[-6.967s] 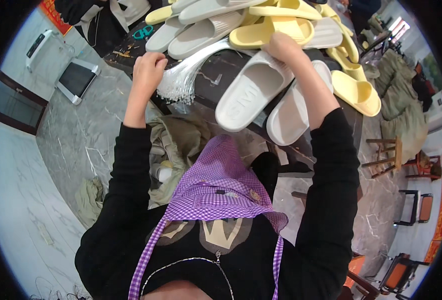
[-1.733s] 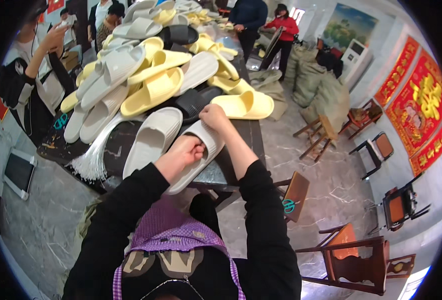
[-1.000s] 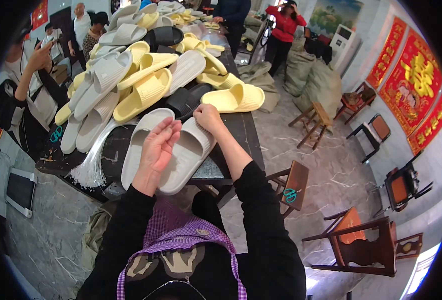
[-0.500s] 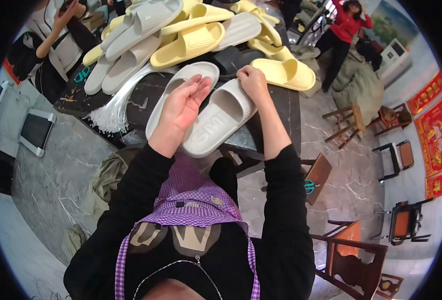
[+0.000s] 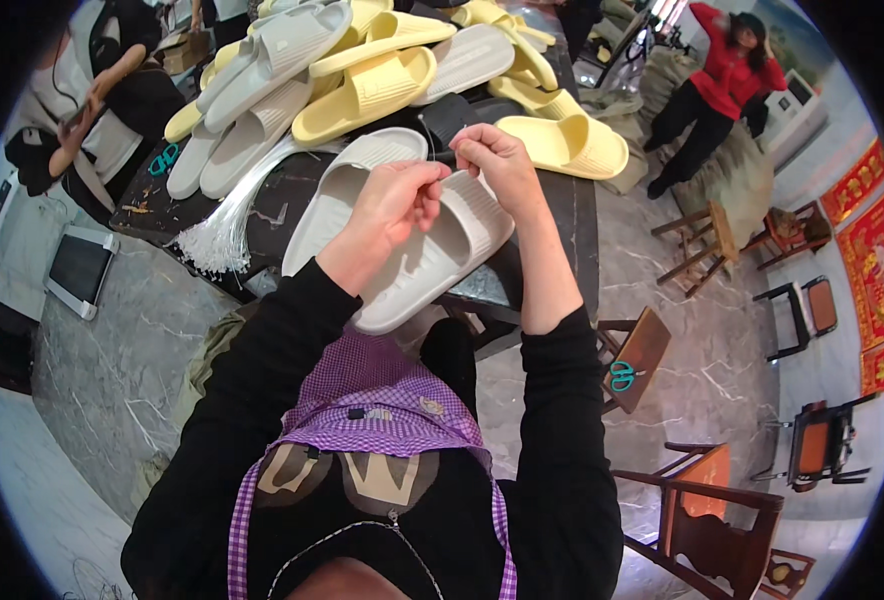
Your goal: The person pairs slippers from a pile on the table, fastens each pair together with plastic fasteners by hand, and sets them on the table.
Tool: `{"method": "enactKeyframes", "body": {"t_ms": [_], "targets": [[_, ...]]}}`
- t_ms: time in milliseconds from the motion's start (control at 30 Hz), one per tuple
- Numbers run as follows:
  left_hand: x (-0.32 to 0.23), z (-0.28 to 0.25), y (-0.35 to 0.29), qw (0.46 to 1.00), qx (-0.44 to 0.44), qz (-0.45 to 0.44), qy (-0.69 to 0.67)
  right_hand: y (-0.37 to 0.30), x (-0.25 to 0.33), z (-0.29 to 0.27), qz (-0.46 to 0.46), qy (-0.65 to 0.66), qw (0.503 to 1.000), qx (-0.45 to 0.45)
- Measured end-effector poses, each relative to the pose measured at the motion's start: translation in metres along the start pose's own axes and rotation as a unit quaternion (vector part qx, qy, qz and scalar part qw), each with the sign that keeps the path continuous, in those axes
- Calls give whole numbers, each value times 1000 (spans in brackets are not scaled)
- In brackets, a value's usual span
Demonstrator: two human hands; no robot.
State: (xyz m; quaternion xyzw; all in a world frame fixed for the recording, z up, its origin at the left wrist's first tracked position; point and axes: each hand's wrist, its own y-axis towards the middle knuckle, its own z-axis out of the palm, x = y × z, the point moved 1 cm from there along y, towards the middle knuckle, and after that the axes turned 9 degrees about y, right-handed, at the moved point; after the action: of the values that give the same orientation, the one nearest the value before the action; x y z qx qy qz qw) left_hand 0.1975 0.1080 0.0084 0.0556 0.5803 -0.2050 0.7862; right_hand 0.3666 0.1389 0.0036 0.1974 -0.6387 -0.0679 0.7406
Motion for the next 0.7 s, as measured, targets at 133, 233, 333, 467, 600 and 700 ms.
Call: {"method": "enactKeyframes", "body": {"t_ms": [133, 233, 333, 467, 600, 700], "targets": [[-2, -5, -11, 995, 7, 30, 92, -2, -2, -5, 19, -6, 999, -29], [3, -16, -28, 994, -25, 38, 100, -3, -7, -6, 39, -19, 998, -50], [5, -25, -42, 996, -43, 29, 73, 1, -10, -1, 42, -128, 990, -43], [5, -41, -44, 999, -48, -20, -11, 10, -14, 6, 47, -173, 983, -30], [7, -68, -39, 995, -39, -84, -46, 19, -12, 20, 26, -211, 977, -13], [5, -91, -36, 985, -41, -164, -35, 11, -13, 21, -15, -247, 969, -3]]}}
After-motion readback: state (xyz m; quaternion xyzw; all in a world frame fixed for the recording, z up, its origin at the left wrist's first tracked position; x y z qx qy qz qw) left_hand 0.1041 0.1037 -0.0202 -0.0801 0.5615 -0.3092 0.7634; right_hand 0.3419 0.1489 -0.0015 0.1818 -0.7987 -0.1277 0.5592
